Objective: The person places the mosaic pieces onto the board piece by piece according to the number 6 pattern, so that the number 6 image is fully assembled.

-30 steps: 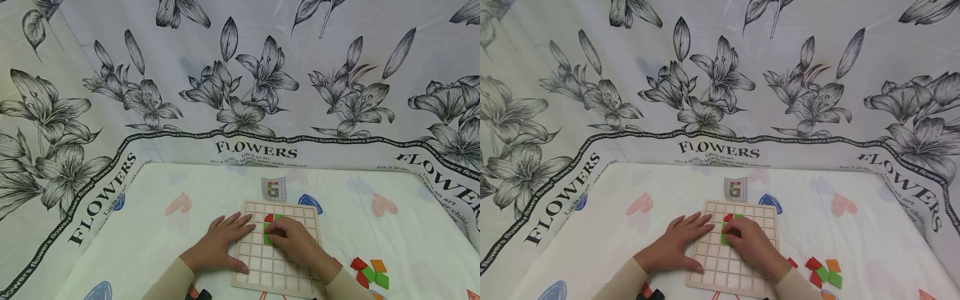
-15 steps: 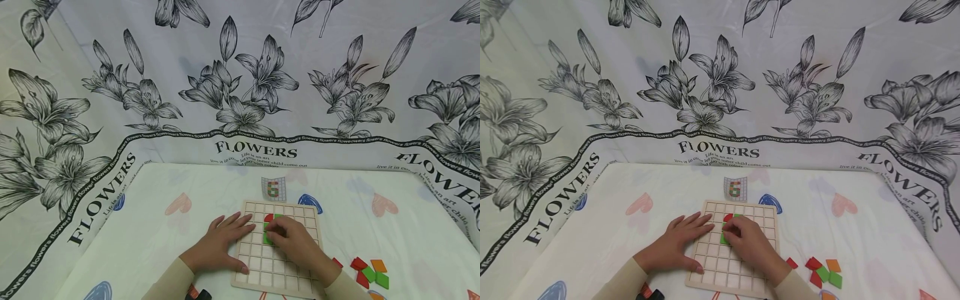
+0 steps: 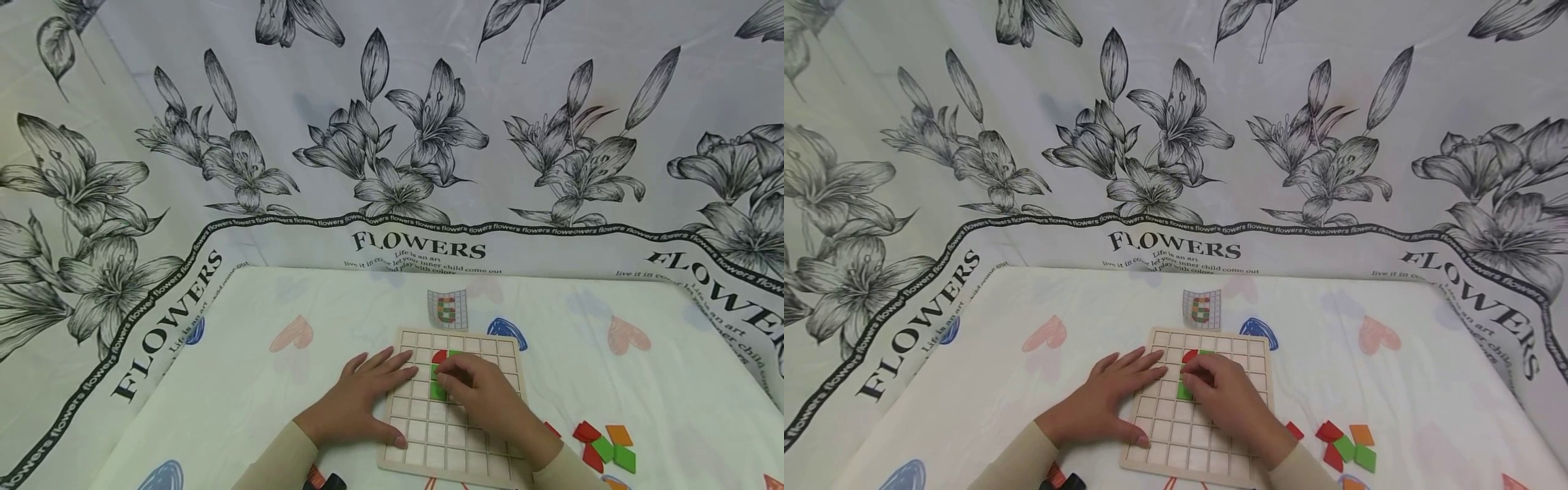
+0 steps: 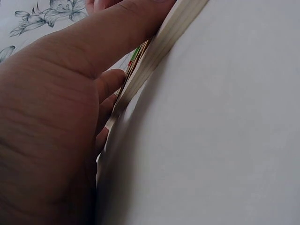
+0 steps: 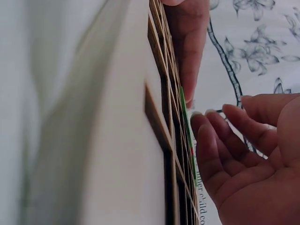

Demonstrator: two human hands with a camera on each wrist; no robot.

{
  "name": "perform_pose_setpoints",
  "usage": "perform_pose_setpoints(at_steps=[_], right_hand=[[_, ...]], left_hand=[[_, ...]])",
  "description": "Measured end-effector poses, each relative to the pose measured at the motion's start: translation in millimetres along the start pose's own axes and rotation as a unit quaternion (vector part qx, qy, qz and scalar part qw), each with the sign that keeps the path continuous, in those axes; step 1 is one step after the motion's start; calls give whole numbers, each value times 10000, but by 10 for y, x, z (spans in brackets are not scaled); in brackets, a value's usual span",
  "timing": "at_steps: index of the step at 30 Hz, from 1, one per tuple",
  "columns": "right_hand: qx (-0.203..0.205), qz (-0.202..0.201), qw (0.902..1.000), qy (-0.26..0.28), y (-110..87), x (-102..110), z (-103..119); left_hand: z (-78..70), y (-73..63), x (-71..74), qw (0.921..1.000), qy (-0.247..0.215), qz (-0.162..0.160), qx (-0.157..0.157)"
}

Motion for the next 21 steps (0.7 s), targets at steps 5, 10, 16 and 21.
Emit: perform_pose_setpoints(at_steps=[5, 10, 16, 21], right_hand=[[10, 188, 9994, 307, -22, 10, 31], [3, 334, 9983, 483, -56, 33, 37], [226, 563, 9916, 1138, -90, 126, 68], [422, 703, 9830, 1643, -137, 246, 132]], left_hand=[[-4, 0, -2, 10000, 16, 7, -5], [-7, -14, -8, 10000, 15, 10, 15], [-16, -8, -6, 10000, -24, -7, -16], [-16, -1, -2, 10000, 58, -12, -28]])
Point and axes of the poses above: each hand's wrist, its own y-axis towards the middle knuckle, its own x-axis out of the back of the hand, z = x × y, the point moved 7 cm from there along y, towards the middle knuckle, and after that the axes turned 12 degrees about -y, right-handed, at the moved point
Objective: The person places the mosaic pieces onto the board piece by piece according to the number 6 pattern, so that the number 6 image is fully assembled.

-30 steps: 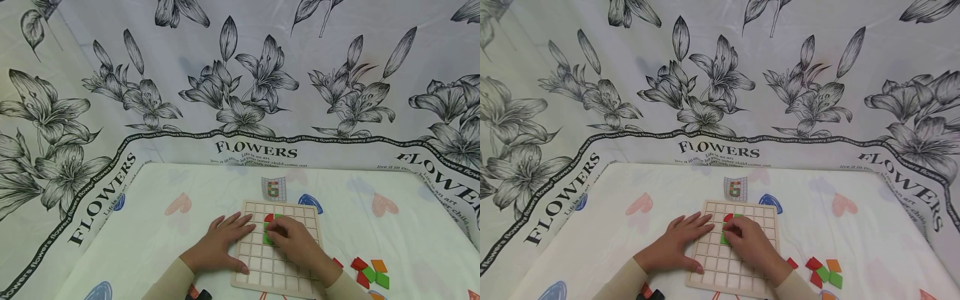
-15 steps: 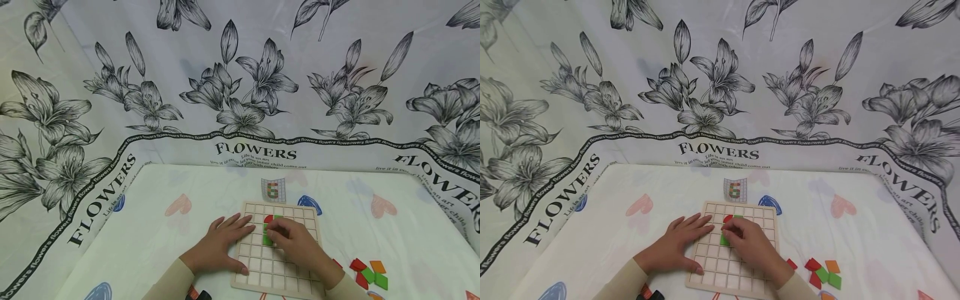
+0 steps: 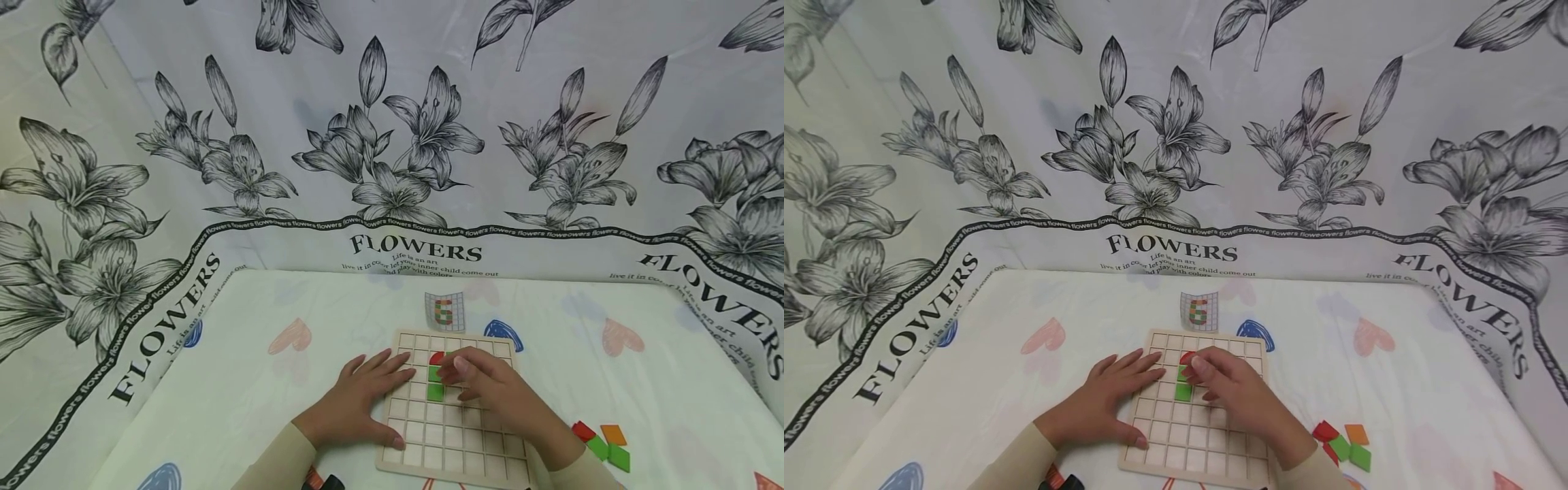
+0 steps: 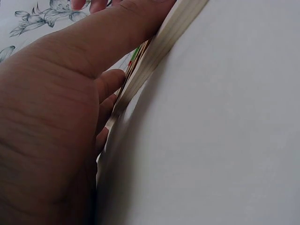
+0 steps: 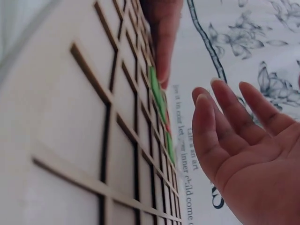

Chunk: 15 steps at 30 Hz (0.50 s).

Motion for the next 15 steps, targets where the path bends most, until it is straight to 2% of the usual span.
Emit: perform_pose_setpoints(at_steps=[6, 15], right_hand=[[120, 93, 9996, 253, -121, 130, 50], [345, 148, 9993, 38, -319, 336, 24]], left_hand=[[2, -2, 0, 10000, -15, 27, 71], [11, -5, 4, 9999, -28, 8, 104]])
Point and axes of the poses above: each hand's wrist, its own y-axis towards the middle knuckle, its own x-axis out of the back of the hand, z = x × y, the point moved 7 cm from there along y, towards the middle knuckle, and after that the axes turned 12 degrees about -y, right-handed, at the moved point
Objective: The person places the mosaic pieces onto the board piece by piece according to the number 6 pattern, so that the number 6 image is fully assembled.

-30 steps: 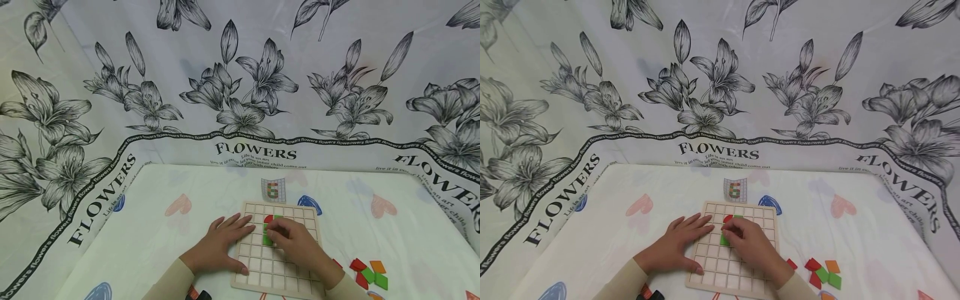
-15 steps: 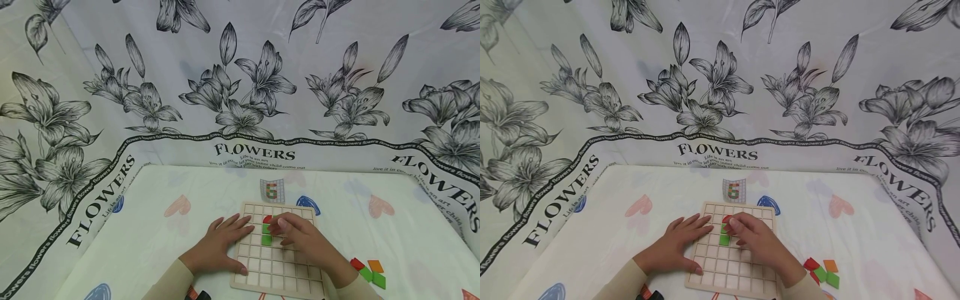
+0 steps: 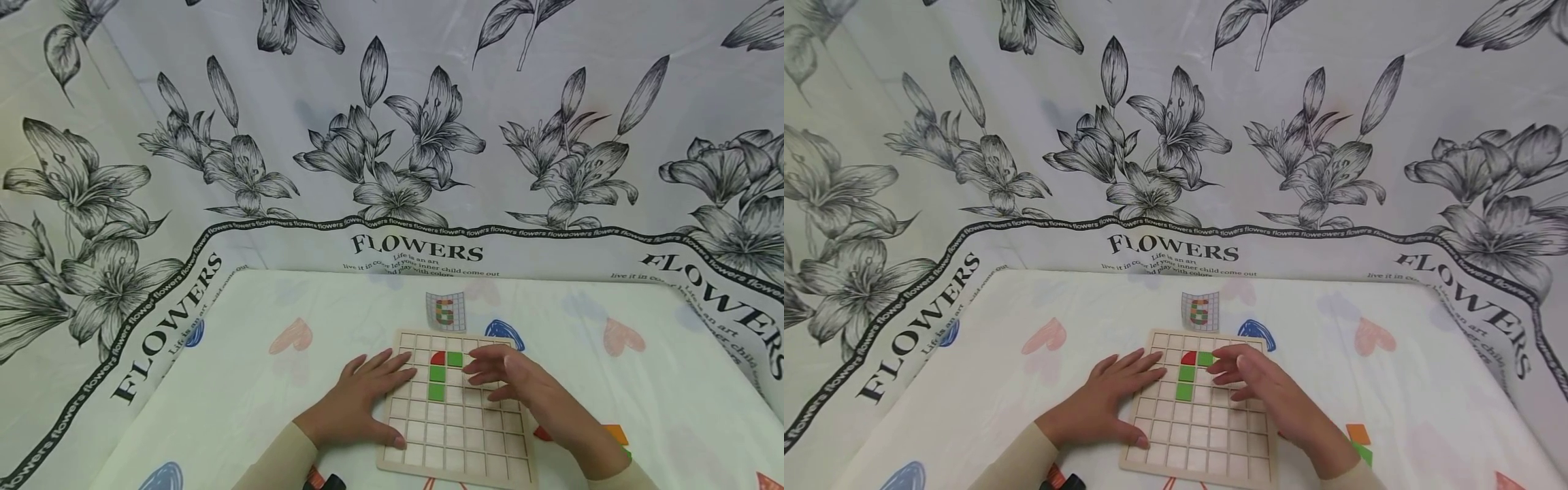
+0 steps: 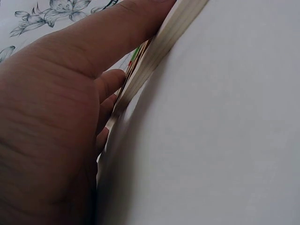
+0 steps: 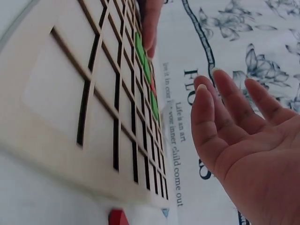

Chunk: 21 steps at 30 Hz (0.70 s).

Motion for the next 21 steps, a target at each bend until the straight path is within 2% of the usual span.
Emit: perform_pose_setpoints(at_steps=[11, 21], right_hand=[[15, -129, 9995, -302, -274, 307, -86], [-240, -234, 9988, -354, -508, 570, -285]], left_hand=[[7, 5, -11, 10000, -38, -4, 2], [-1, 7, -12, 10000, -5, 3, 36]])
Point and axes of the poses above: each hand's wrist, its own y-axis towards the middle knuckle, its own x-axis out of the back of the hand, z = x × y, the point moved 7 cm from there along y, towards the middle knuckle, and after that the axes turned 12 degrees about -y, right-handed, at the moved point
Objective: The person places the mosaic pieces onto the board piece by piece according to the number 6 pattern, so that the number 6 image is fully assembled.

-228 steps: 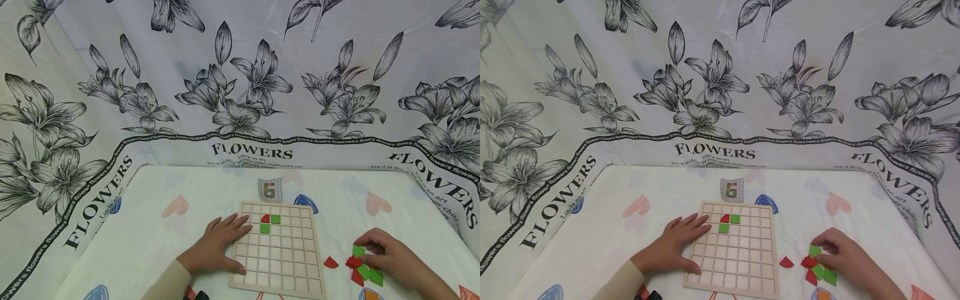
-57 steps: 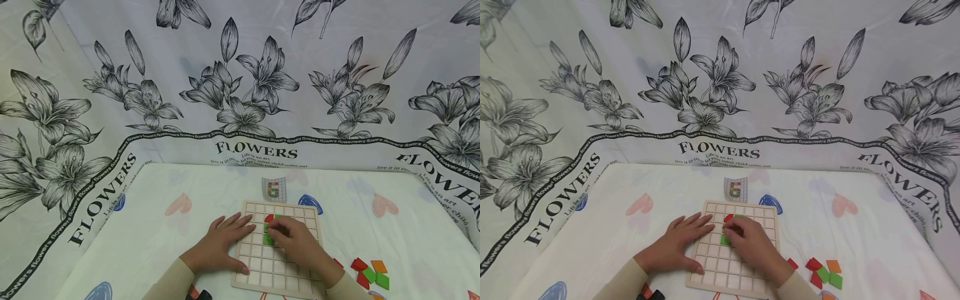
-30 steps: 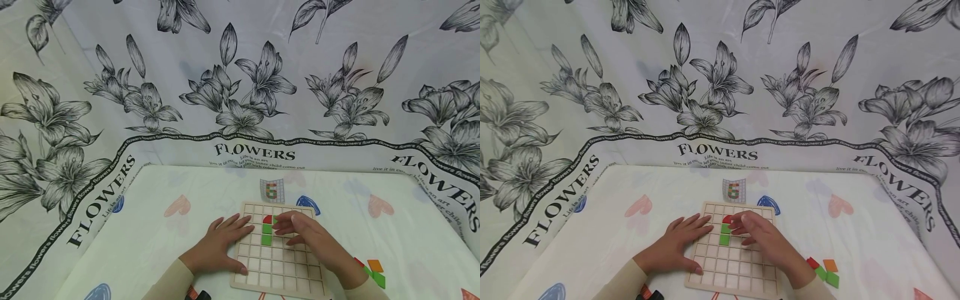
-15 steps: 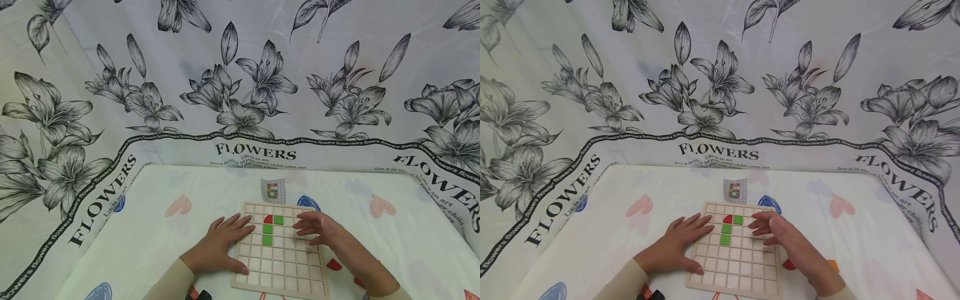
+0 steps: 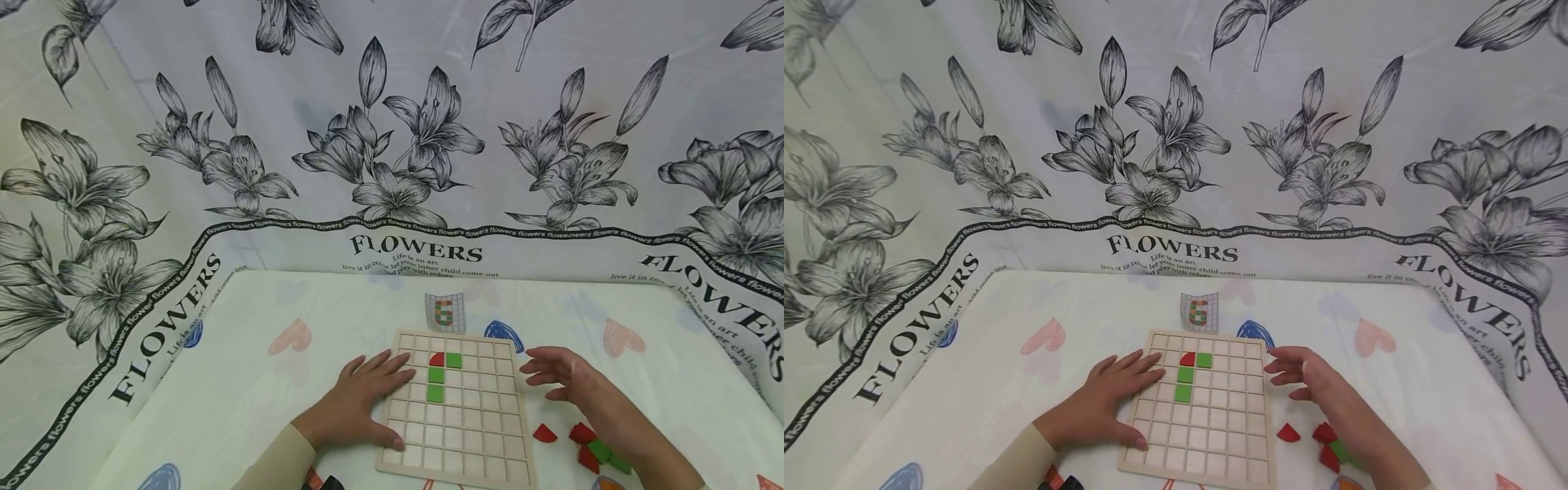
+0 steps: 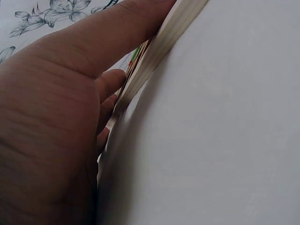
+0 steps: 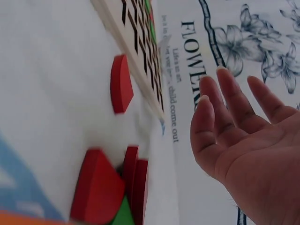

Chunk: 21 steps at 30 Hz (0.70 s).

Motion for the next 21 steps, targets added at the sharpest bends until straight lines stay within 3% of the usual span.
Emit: perform_pose_setpoints(at_steps=[4, 9, 14, 17, 21], right_hand=[[-191, -135, 9995, -207, -87, 98, -102], [-840, -273, 9944, -575, -222, 257, -294], [-1229, -331, 9887, -789, -373, 385, -472], [-1337, -454, 9861, -877, -452, 442, -552], [-1176, -690, 9862, -938, -538, 530, -653]], left_hand=[[-8, -4, 3, 10000, 7, -2, -37], [-2, -5, -3, 10000, 29, -9, -43], [-2, -1, -13, 10000, 12, 11, 4], [-8, -1, -10, 10000, 15, 17, -13], [0, -2, -5, 10000, 29, 11, -25]])
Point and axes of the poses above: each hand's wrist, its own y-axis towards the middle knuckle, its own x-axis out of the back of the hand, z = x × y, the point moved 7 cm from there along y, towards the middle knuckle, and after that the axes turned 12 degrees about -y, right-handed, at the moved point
